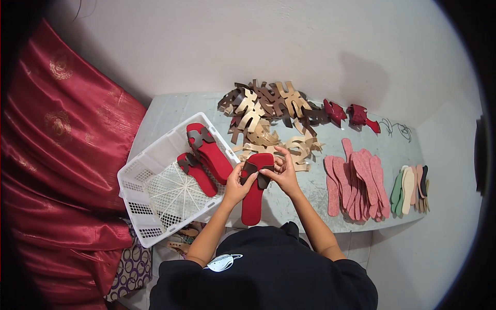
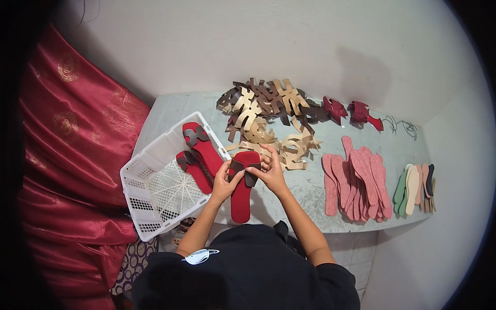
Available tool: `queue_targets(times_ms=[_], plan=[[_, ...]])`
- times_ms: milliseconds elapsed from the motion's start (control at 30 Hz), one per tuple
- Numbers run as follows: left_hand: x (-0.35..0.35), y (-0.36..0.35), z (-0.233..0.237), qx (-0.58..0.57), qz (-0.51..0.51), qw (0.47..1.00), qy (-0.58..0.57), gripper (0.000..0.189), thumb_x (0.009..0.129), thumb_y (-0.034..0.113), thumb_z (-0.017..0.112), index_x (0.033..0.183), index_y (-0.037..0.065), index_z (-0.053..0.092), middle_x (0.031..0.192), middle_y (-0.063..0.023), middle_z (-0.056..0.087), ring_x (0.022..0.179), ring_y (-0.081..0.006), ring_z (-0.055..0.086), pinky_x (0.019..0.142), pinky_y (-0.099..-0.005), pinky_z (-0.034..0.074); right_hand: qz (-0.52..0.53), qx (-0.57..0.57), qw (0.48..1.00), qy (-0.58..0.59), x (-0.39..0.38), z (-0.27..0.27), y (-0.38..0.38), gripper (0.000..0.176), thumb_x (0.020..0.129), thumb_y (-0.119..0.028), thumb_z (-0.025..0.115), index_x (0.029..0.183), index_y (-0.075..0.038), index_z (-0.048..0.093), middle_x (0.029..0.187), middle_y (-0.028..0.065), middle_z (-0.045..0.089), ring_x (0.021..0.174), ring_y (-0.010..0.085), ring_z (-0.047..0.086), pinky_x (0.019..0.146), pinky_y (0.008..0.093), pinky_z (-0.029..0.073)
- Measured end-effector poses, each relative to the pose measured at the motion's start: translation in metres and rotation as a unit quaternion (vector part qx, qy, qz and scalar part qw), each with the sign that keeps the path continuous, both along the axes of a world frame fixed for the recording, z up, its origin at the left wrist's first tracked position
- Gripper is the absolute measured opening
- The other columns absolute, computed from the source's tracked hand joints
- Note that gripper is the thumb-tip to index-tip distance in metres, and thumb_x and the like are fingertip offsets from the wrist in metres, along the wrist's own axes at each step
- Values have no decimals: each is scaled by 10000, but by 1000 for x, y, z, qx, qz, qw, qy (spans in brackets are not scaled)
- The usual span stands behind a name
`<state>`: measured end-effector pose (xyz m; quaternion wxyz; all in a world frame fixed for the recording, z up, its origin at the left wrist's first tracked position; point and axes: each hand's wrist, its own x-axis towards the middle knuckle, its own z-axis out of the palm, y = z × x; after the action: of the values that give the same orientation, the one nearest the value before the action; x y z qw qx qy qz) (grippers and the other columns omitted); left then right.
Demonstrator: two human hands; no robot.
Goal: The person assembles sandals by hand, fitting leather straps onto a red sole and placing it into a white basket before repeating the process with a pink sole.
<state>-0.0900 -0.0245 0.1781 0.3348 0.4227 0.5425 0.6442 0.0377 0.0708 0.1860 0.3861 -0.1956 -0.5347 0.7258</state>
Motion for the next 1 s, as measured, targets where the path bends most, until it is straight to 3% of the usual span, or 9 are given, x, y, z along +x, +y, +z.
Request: queue_targets(times_ms=[167,433,567,700,800,900,1000], plan=[[-16,-9,10,13,25,999,-18,285,783,10,608,1043,-21,494,948,-67,567,892,-107,526,788,-230,422,3,0,999,39,-24,9,-7,675,704,54,673,1246,-62,289,941,79,539,836,121,575,712,221,492],[-38,-29,28,30,76,994,-66,277,784,-6,604,1037,-35,495,947,-73,593,868,-107,559,759,-216,451,56,15,997,51,-55,19,-16,603,716,61,654,1215,-33,330,973,86,529,925,130,537,798,239,458],[-56,-35,32,53,124,989,-62,264,788,5,606,1029,-26,503,929,-63,597,836,-95,564,740,-212,456,80,-34,993,74,-72,24,-24,554,757,47,617,1220,-54,330,1032,97,512,955,139,530,810,243,456],[-99,-44,34,75,219,971,-60,258,784,37,624,1015,-1,515,936,-46,594,827,-78,556,704,-197,456,111,25,992,52,-86,13,-26,493,791,-5,601,1213,-55,351,1104,107,497,1050,168,495,872,278,430],[-142,-52,21,59,282,954,-82,260,788,51,624,1018,-2,513,931,-51,598,824,-82,559,710,-200,453,145,72,986,-34,-93,1,-29,376,817,-61,587,1155,-20,428,1147,111,495,1093,182,476,938,320,380],[-183,-56,-7,61,322,940,-96,264,787,58,626,1017,-4,512,925,-59,601,822,-95,565,728,-219,451,150,160,968,-119,-98,-1,-33,337,824,-97,587,1128,-21,463,1128,85,514,1098,166,473,958,328,357],[-215,-61,-52,23,353,928,-117,257,779,55,633,993,-8,505,918,-75,601,811,-111,569,716,-233,455,129,256,944,-165,-105,-6,-32,287,815,-122,595,1077,-29,523,1131,92,528,1121,215,470,958,343,350]])
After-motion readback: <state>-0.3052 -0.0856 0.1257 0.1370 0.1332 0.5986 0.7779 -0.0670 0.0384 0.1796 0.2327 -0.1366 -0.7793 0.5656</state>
